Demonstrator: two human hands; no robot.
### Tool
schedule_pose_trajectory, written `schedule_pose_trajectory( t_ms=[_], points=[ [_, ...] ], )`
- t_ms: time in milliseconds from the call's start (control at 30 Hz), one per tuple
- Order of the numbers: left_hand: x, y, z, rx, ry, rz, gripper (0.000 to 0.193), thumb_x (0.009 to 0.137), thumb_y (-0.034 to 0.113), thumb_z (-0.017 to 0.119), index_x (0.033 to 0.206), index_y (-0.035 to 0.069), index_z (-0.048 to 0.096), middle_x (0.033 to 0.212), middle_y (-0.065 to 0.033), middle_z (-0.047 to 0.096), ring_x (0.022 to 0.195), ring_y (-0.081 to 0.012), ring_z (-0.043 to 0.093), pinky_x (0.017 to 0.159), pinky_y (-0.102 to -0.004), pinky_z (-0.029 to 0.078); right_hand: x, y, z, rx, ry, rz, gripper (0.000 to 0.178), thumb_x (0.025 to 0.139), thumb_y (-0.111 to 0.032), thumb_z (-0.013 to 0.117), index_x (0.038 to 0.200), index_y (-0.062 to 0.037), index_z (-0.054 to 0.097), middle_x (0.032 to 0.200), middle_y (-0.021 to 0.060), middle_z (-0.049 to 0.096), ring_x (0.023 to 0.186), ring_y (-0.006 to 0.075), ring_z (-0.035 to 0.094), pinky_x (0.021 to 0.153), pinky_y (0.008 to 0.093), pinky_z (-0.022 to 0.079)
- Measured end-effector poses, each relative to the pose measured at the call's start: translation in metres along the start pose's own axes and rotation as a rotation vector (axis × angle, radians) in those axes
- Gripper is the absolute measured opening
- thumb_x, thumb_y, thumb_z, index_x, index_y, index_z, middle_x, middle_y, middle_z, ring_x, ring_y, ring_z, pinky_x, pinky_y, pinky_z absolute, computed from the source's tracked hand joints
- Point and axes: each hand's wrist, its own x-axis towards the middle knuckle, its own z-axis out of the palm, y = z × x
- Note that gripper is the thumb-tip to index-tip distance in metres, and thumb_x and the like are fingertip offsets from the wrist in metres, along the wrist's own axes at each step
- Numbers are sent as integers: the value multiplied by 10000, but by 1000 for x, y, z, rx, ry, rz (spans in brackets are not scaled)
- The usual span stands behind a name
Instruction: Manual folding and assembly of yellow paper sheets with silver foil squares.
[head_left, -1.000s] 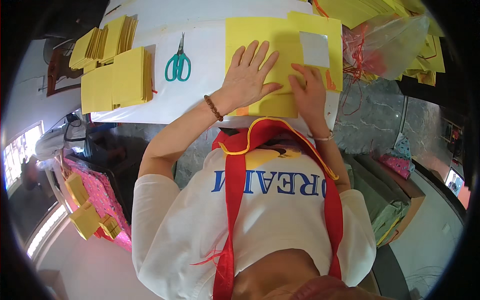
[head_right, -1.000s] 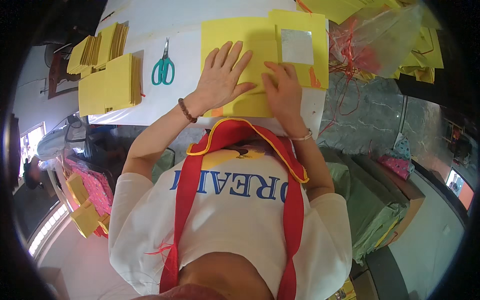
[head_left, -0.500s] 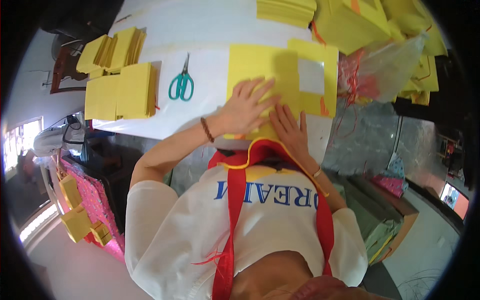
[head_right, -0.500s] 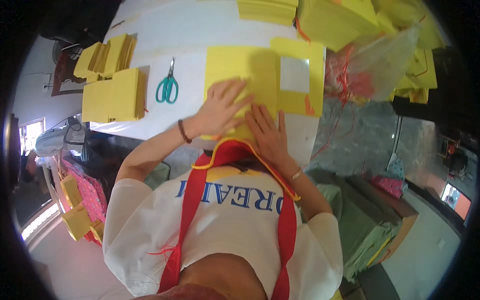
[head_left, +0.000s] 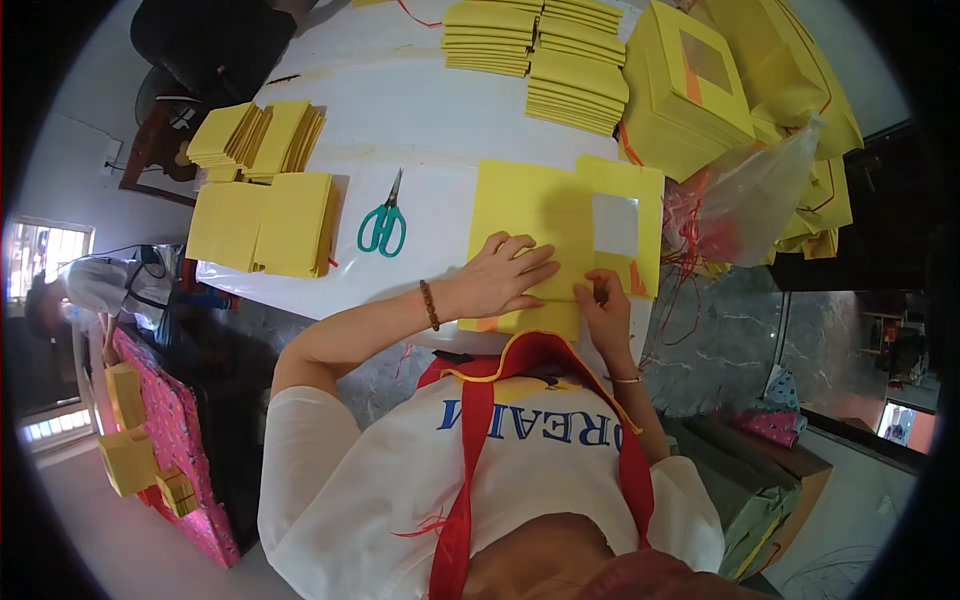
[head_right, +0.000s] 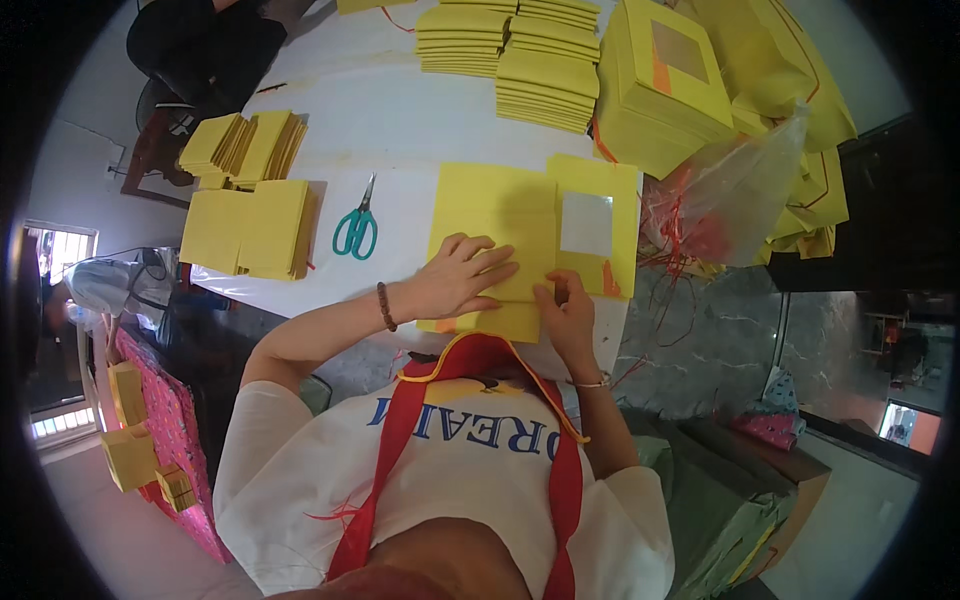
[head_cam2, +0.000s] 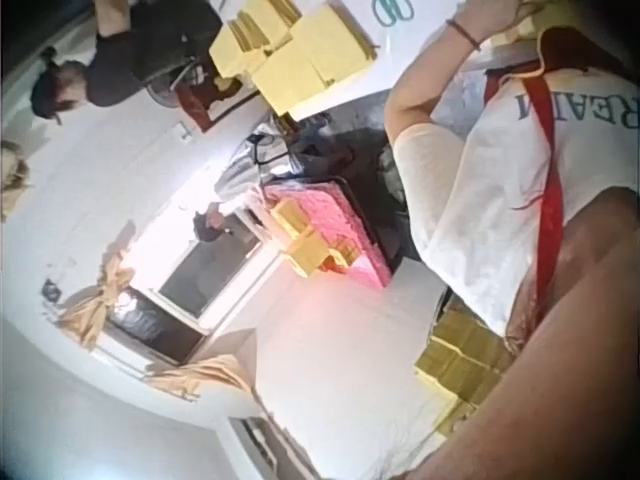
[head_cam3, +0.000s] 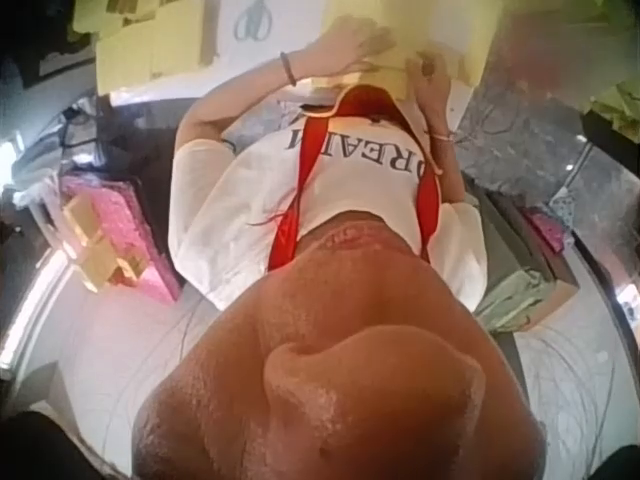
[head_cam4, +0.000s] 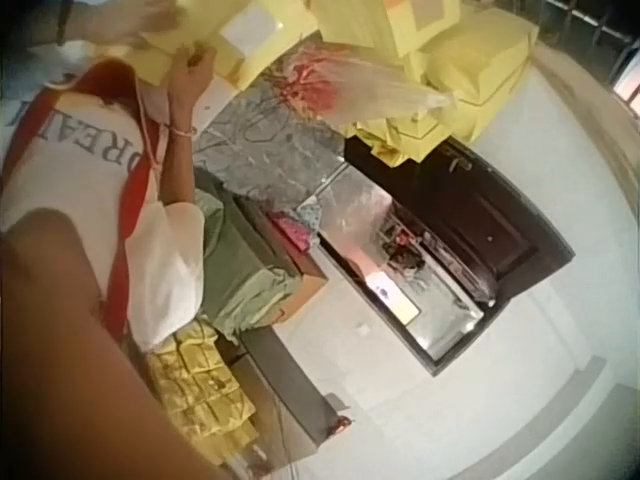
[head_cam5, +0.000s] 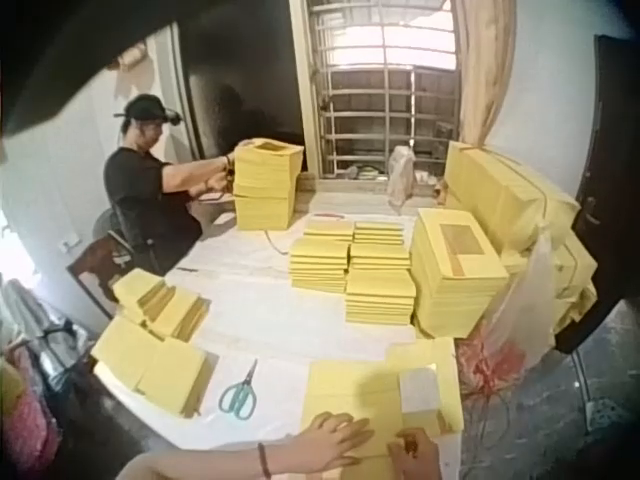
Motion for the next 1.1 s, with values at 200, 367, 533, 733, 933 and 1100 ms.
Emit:
schedule_pose_trajectory(
  t_ms=[200,367,533,733,933,1100],
  points=[
    [7,14,-2,178,-114,-13,546,767,309,613,1246,72,500,1253,-160,464,1093,-294,440,866,-397,382,11,-1,0,193,-41,65,176,795,-67,648,924,-39,532,637,-77,348,581,27,319,510,197,271],
    [17,35,11,491,-30,-36,503,786,252,523,1246,50,502,1139,-234,524,992,-335,496,757,-416,439,13,-10,-1,126,-53,35,167,795,-62,646,924,-41,542,634,-79,342,577,25,313,510,191,264],
    [17,34,12,410,25,-155,511,768,178,533,1252,21,483,1134,-234,537,986,-334,546,777,-375,470,11,-18,-2,251,-70,132,179,801,-62,641,954,-47,549,631,-77,355,572,25,338,508,183,278],
    [21,4,-35,-50,177,-144,465,693,69,575,1147,-20,529,1009,-198,606,866,-290,603,726,-369,497,6,-55,-7,460,26,-4,325,853,-86,583,1167,-36,515,746,-10,506,649,60,436,570,210,351],
    [10,-99,-81,46,555,-349,500,702,-54,515,1188,60,547,1025,-163,630,911,-330,599,769,-385,496,2,-35,-2,-132,42,-343,263,802,-66,615,1064,-49,590,778,48,581,760,164,533,694,277,423],
    [3,-188,-29,206,408,-315,493,730,-37,530,1203,99,543,1098,-125,611,982,-298,579,839,-392,454,4,-38,8,-316,36,-514,205,753,-56,642,958,-48,624,799,76,601,781,252,552,721,327,433]
  ],
)
